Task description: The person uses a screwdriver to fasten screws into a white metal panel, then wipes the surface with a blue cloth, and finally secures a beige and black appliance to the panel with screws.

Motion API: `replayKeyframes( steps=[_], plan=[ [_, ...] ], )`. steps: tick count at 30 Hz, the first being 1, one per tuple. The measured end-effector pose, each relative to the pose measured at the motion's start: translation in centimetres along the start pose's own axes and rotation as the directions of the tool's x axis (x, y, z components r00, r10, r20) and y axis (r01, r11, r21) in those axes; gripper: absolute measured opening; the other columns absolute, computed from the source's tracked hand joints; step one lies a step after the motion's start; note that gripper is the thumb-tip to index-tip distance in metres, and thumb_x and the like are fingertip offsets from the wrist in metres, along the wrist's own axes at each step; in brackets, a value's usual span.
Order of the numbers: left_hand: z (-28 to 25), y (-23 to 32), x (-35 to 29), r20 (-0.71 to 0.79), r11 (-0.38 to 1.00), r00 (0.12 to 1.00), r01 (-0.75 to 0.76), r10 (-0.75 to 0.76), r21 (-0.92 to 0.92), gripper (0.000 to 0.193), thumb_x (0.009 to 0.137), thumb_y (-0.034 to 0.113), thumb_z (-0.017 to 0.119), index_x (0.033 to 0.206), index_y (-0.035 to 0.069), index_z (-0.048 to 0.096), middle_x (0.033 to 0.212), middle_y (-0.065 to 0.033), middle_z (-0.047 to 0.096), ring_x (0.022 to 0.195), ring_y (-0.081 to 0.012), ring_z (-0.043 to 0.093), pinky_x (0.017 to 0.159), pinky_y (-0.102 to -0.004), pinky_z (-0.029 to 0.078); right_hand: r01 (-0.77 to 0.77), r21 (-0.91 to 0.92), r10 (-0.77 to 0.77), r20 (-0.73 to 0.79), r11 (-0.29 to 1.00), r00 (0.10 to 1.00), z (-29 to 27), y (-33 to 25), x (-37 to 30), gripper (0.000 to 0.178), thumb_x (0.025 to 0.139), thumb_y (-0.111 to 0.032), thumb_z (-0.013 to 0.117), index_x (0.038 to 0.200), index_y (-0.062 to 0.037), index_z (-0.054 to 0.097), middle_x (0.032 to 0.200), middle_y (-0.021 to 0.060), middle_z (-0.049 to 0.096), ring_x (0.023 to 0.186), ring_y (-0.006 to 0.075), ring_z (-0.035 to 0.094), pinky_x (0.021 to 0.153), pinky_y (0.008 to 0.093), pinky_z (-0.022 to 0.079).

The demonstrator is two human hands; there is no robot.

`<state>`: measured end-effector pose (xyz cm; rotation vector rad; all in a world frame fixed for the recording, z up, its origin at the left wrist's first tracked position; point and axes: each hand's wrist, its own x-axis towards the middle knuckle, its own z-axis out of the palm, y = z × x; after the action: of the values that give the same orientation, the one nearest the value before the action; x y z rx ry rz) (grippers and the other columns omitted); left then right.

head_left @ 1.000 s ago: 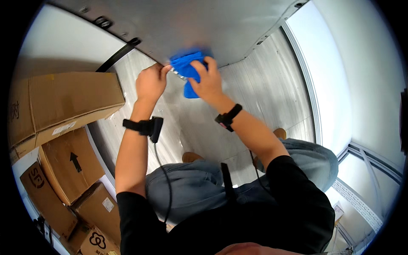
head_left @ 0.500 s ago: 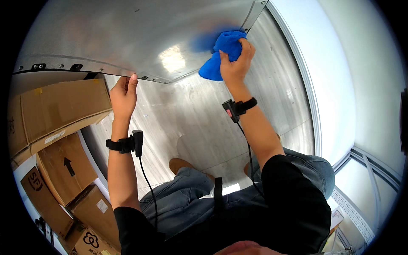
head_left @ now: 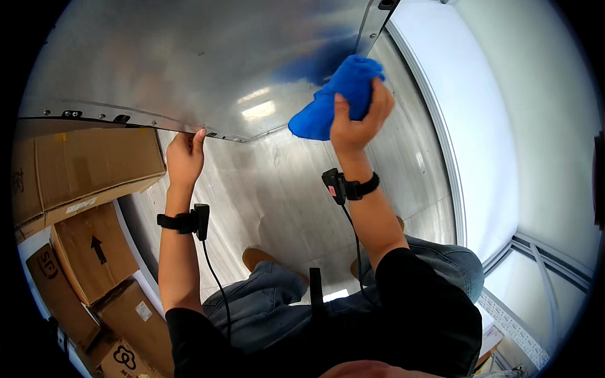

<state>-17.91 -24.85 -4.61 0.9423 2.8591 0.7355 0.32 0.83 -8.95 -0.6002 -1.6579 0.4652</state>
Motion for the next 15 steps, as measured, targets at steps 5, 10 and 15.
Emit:
replayKeyframes(
  steps=[5,10,15],
  plan=[
    [0.7,-1.2,0.4,-0.011,0.993,1.0,0.009,-0.011,-0.12,0.037,0.091,0.034,0.062,0.093,-0.003,0.065,0.08,-0.018,0.068,0.071,-0.0297,0.066,0.065,-0.0341,0.05,-0.056,0.083,0.051,0.065,0.995,0.997,-0.7,-1.3,4.9,0.056,0.081,-0.018,0.07,0.131,-0.0012,0.049,0.108,0.0157,0.046,0.096,0.0282,0.049,0.081,0.0369,0.043],
    [0.3,-1.9,-0.2,-0.003,0.986,1.0,0.0,-0.001,-0.166,0.035,0.089,0.032,0.065,0.092,-0.003,0.066,0.08,-0.0175,0.069,0.07,-0.0267,0.066,0.065,-0.0321,0.049,-0.085,0.045,0.075,0.197,0.995,0.978,-1.1,-2.0,5.7,0.056,0.078,-0.011,0.07,0.129,0.0,0.052,0.106,0.0165,0.045,0.094,0.0288,0.049,0.078,0.036,0.043],
    [0.2,-1.7,0.7,0.048,0.961,0.997,0.074,-0.064,-0.267,0.035,0.087,0.029,0.069,0.089,-0.006,0.066,0.079,-0.0115,0.07,0.074,-0.0133,0.064,0.069,-0.0281,0.05,0.024,-0.038,-0.018,0.159,0.999,0.987,-0.4,-2.1,4.4,0.059,0.074,-0.012,0.076,0.128,-0.0008,0.055,0.108,0.0171,0.042,0.095,0.0302,0.048,0.079,0.037,0.044]
  ],
)
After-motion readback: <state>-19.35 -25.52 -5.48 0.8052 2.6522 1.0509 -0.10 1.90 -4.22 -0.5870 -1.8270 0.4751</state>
